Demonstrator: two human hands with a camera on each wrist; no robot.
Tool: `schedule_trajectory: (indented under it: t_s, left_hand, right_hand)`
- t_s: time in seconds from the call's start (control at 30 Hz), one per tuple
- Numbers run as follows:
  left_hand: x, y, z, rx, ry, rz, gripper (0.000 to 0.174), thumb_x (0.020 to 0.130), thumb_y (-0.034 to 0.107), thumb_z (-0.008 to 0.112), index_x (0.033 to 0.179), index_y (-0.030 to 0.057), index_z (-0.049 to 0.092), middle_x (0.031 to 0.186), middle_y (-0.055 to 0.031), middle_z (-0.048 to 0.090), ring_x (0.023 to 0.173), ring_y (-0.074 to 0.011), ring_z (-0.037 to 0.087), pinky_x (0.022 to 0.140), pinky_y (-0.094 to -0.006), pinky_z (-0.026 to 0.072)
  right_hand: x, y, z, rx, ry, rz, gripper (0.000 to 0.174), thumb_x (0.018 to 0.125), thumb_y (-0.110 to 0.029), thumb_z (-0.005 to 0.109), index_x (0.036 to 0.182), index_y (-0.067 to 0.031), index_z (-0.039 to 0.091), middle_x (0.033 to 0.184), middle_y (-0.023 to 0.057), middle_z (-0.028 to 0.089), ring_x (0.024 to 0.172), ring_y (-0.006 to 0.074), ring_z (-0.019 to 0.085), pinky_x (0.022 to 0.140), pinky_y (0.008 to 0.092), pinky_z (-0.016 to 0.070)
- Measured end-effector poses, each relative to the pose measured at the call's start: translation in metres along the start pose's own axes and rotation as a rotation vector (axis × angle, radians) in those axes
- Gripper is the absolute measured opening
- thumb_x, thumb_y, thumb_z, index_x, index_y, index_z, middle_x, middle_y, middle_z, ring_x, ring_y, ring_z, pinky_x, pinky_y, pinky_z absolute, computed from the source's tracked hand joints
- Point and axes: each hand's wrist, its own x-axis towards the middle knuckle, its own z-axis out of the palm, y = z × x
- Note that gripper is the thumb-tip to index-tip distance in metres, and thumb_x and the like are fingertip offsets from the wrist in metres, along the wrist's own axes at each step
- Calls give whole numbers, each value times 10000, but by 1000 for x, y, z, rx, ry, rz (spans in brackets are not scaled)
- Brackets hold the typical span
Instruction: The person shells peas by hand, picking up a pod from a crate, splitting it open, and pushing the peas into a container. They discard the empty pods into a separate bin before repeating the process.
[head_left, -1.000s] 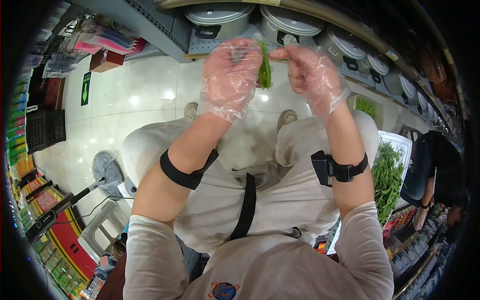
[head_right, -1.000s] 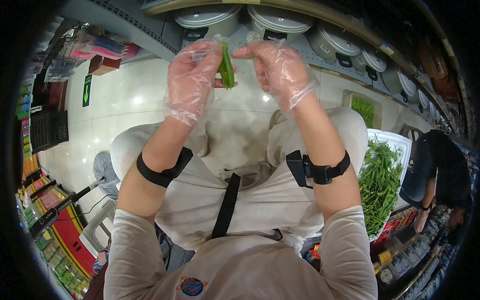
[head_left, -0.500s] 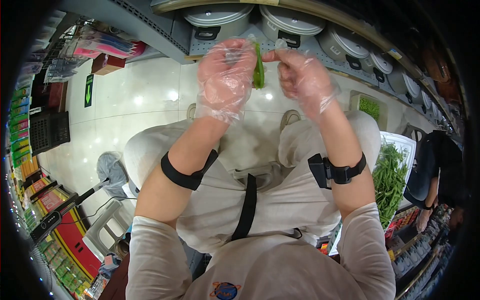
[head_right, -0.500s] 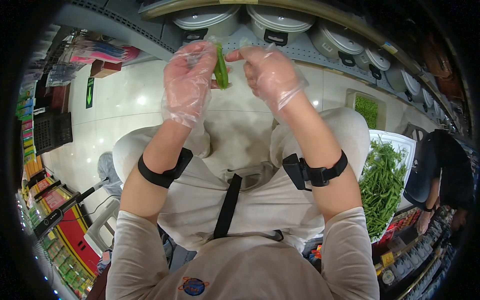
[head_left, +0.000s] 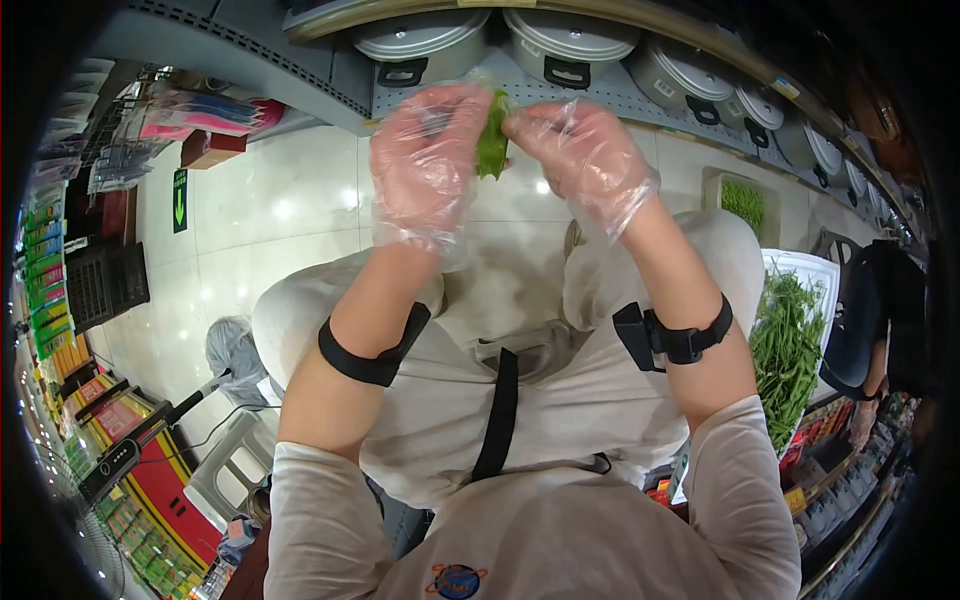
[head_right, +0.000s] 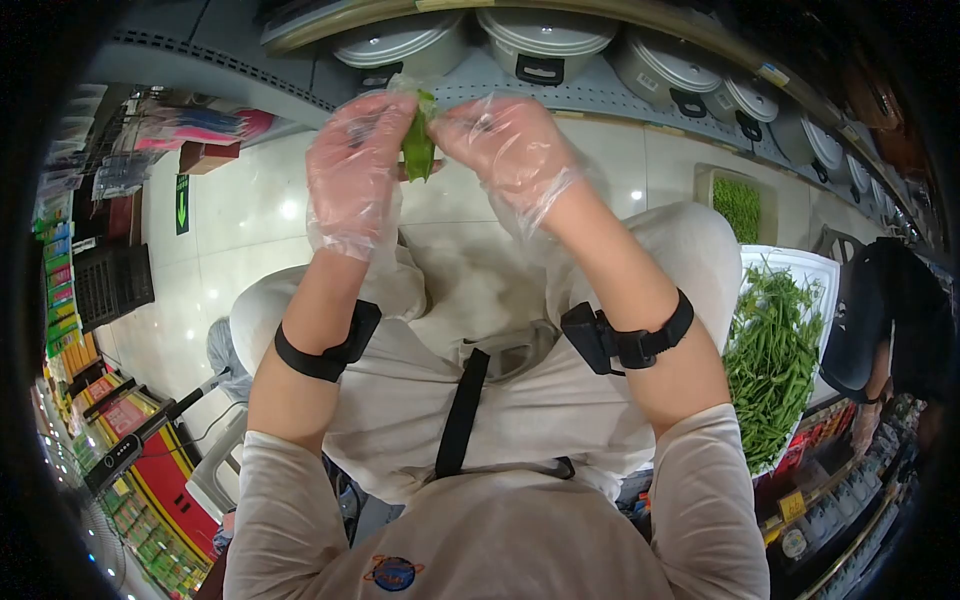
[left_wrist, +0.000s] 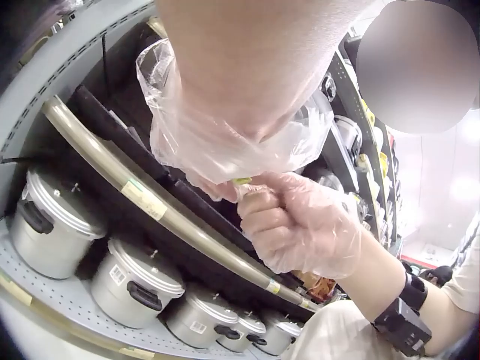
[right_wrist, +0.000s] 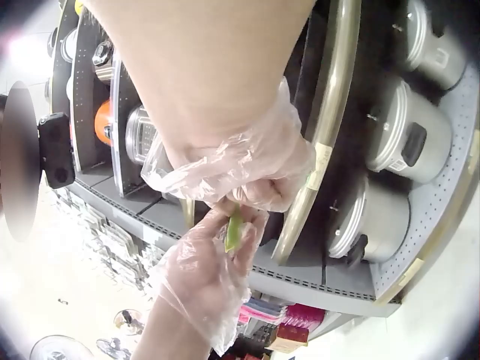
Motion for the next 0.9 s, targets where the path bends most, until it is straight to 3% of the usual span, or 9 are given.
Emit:
schedule_trajectory:
  t_s: [0.17, 0.23, 0.47, 0.57, 0.63, 0.77, 0.83, 0.87, 0.9]
  left_hand:
    - [-2, 10, -1, -85, -20, -142, 246, 910, 167, 631, 1038, -42, 604, 978, -119, 648, 843, -195, 652, 694, -349, 611]
    - [-5, 12, 0, -76, -55, -179, 287, 919, 189, 610, 1065, -57, 593, 1006, -126, 643, 881, -208, 649, 727, -355, 609]
    - [-16, 19, 6, -148, -239, -246, 323, 923, 157, 588, 1148, -74, 566, 1084, -145, 637, 952, -238, 660, 757, -347, 597]
    - [-16, 15, 9, -157, -238, -224, 329, 919, 115, 580, 1186, -75, 547, 1109, -161, 635, 968, -257, 664, 778, -349, 587]
    - [-13, 11, 11, -156, -175, -194, 331, 914, 82, 574, 1203, -74, 531, 1106, -162, 637, 957, -271, 668, 802, -354, 579]
    - [-6, 5, 19, -238, -165, -172, 315, 895, 25, 589, 1188, -75, 529, 1052, -173, 643, 921, -274, 669, 851, -367, 567]
    - [-6, 9, 29, -243, -182, -190, 283, 891, 9, 599, 1154, -79, 546, 1035, -177, 641, 909, -260, 665, 870, -368, 563]
    - [-6, 12, 34, -204, -185, -195, 272, 897, 15, 598, 1146, -84, 553, 1036, -174, 640, 905, -251, 664, 865, -364, 565]
    - [-7, 12, 39, -166, -187, -198, 262, 903, 21, 597, 1138, -89, 560, 1037, -171, 639, 901, -242, 663, 861, -360, 567]
  right_hand:
    - [5, 8, -8, 127, -39, 64, 229, 837, -228, 674, 900, -8, 694, 696, 2, 598, 649, 87, 514, 604, 266, 431]
    - [4, 3, -10, 131, -36, 188, 216, 832, -234, 673, 859, -20, 687, 659, -12, 569, 600, 82, 481, 552, 261, 402]
    - [0, -3, -24, 287, -75, 203, 228, 837, -253, 664, 804, -28, 665, 597, -33, 498, 525, 68, 427, 465, 247, 337]
    - [1, -10, -33, 302, -21, 263, 216, 855, -229, 635, 848, -19, 679, 561, -43, 447, 494, 71, 398, 442, 250, 314]
    - [2, -16, -45, 426, -56, 236, 240, 905, -187, 632, 1050, 4, 628, 590, -74, 343, 505, 48, 296, 451, 228, 240]
    - [9, -20, -88, 576, 137, 146, 306, 918, -162, 616, 1157, 26, 580, 606, -66, 344, 522, 54, 308, 463, 226, 259]
    - [19, -7, -149, 771, 101, 78, 253, 918, -214, 598, 1060, -8, 633, 660, -11, 472, 524, 94, 413, 463, 250, 339]
    - [28, 14, -193, 961, -329, -85, 305, 924, -221, 603, 1166, -35, 593, 932, 88, 543, 786, 170, 518, 700, 255, 412]
    - [24, 22, -222, 1044, -263, -61, 297, 929, -195, 598, 1173, -27, 576, 925, 80, 526, 789, 165, 503, 704, 247, 401]
